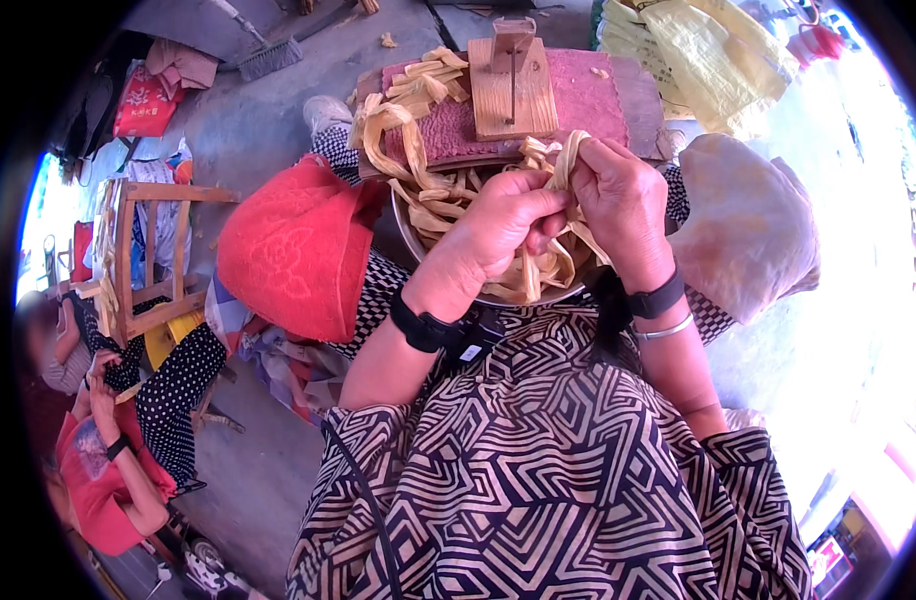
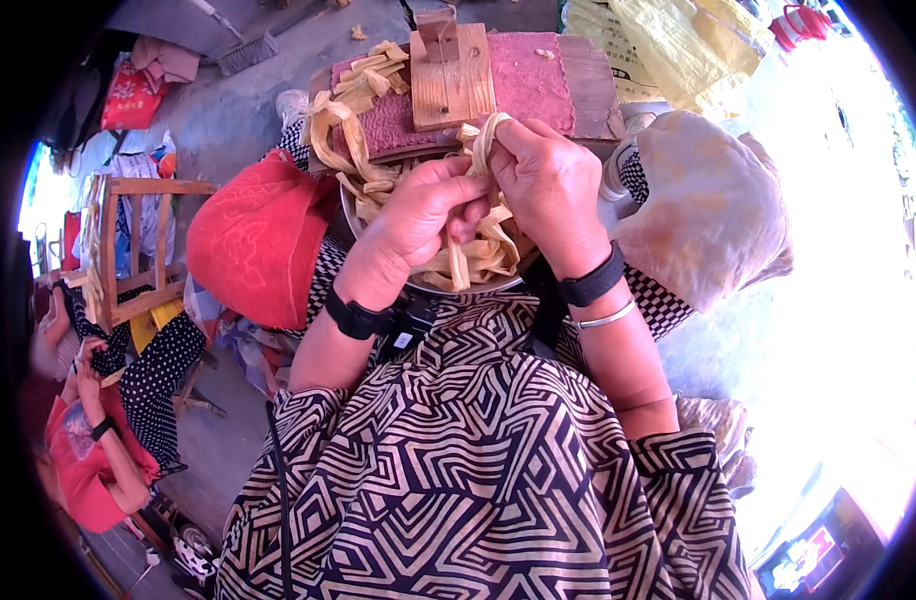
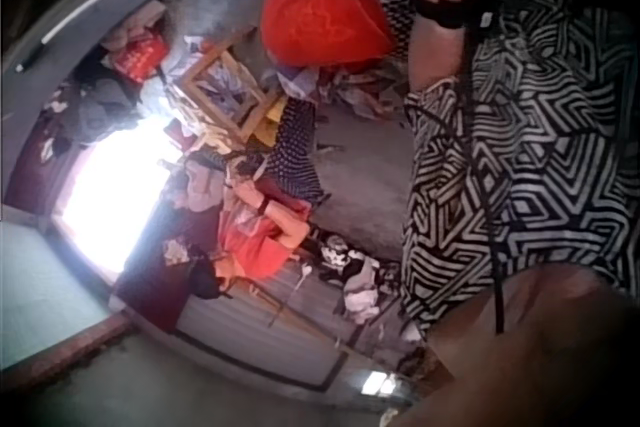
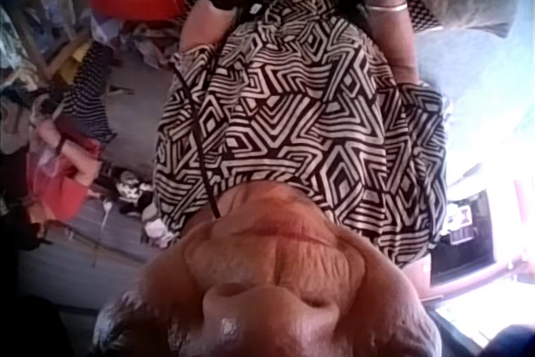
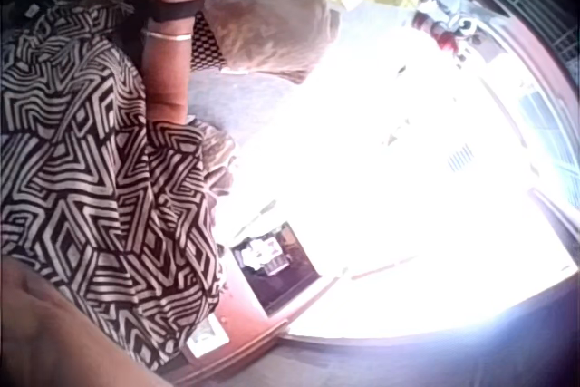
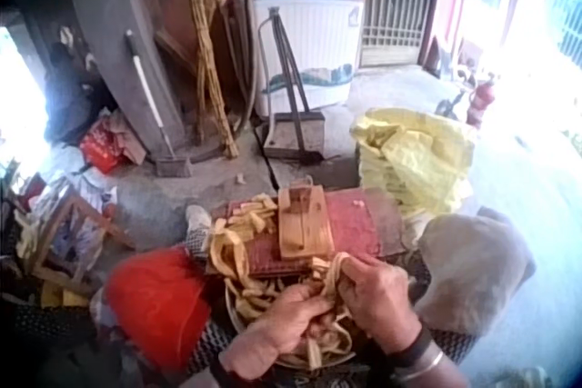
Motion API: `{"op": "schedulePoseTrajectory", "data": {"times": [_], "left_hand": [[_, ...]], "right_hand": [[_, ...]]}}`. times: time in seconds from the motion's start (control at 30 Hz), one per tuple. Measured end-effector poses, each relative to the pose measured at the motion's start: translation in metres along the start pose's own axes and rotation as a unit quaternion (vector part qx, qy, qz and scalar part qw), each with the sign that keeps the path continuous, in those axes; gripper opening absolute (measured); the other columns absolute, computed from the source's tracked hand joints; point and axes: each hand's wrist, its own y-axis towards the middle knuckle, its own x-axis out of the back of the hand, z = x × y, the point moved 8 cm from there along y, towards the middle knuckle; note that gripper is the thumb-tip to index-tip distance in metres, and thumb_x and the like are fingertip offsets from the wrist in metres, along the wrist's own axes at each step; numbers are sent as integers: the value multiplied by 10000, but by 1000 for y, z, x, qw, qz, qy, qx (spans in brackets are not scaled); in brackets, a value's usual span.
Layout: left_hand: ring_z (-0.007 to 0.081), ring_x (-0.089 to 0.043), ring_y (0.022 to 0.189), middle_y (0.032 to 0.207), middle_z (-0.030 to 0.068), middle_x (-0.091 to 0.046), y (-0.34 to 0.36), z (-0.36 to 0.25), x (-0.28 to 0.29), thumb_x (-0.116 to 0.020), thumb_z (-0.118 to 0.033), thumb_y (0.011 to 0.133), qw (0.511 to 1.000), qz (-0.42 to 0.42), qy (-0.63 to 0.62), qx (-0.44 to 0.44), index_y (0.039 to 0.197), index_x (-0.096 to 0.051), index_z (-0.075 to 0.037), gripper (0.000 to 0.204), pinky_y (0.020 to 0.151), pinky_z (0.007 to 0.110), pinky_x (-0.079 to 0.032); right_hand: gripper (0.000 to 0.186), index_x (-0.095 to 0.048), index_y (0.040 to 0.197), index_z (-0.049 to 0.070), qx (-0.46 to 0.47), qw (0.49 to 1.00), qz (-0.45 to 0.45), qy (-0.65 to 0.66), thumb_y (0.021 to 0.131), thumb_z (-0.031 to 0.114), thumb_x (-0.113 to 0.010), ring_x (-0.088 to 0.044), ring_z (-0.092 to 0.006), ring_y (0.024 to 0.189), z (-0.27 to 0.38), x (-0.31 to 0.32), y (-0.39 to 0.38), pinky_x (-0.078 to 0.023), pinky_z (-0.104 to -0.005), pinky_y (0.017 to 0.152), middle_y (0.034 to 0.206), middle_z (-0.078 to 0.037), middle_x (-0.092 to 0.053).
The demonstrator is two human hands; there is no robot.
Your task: The person weaves strips of natural fiber by hand, wrapping them around a central core to form small rings and then joining them together on a wooden form.
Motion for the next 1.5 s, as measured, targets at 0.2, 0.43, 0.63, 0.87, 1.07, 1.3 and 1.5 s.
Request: {"op": "schedulePoseTrajectory", "data": {"times": [0.2,0.43,0.63,0.87,1.07,1.3,1.5], "left_hand": [[187,-554,606,811,77,-619,-22,-58,-25,-541,-3,844,694,-156,577,-401,1025,-605,-16,192,580,249,-460],[311,-561,902,933,106,-613,-29,-56,-43,-606,24,766,707,-142,513,-466,1029,-587,-7,266,759,362,-468],[100,-510,686,786,61,-547,-12,-61,-36,-561,-74,889,787,-205,462,-355,893,-523,21,103,604,254,-441],[5,-353,522,690,-39,-476,-22,10,-6,-521,-135,938,994,-105,-28,-10,901,-558,-65,87,450,168,-261],[25,-370,593,673,-26,-453,-48,-33,10,-530,-58,925,895,-164,352,-219,900,-534,-48,27,520,188,-322],[151,-527,615,709,99,-552,-51,-69,-21,-572,-54,873,726,-185,582,-315,924,-554,-25,62,584,285,-438],[76,-458,633,698,17,-517,-46,-76,-21,-567,-63,887,806,-90,538,-230,892,-547,-15,52,581,236,-402]], "right_hand": [[141,-676,797,74,-78,981,94,148,860,189,-624,-608,-191,591,-49,-26,-21,-464,-311,533,734,-80,-646],[211,-620,1082,16,-372,583,159,705,896,108,-583,-594,-137,947,-48,-67,-52,-469,-270,826,1033,-36,-637],[118,-673,857,-14,-199,884,-41,422,740,-18,-685,-557,-147,943,-53,-24,-32,-450,-252,826,1079,-76,-569],[160,-686,870,18,-97,959,-122,235,718,-31,-701,-540,-169,997,-54,0,-18,-462,-274,825,1080,-92,-571],[518,-599,1182,81,-159,917,127,342,687,93,-752,-483,-173,1167,-64,-18,-20,-378,-336,963,1270,-74,-535],[407,-610,1093,52,59,965,196,161,705,102,-719,-614,-264,935,7,1,10,-488,-347,783,1045,-131,-617],[132,-629,854,45,128,941,304,69,779,152,-649,-590,-316,692,9,0,11,-478,-371,618,735,-111,-597]]}}
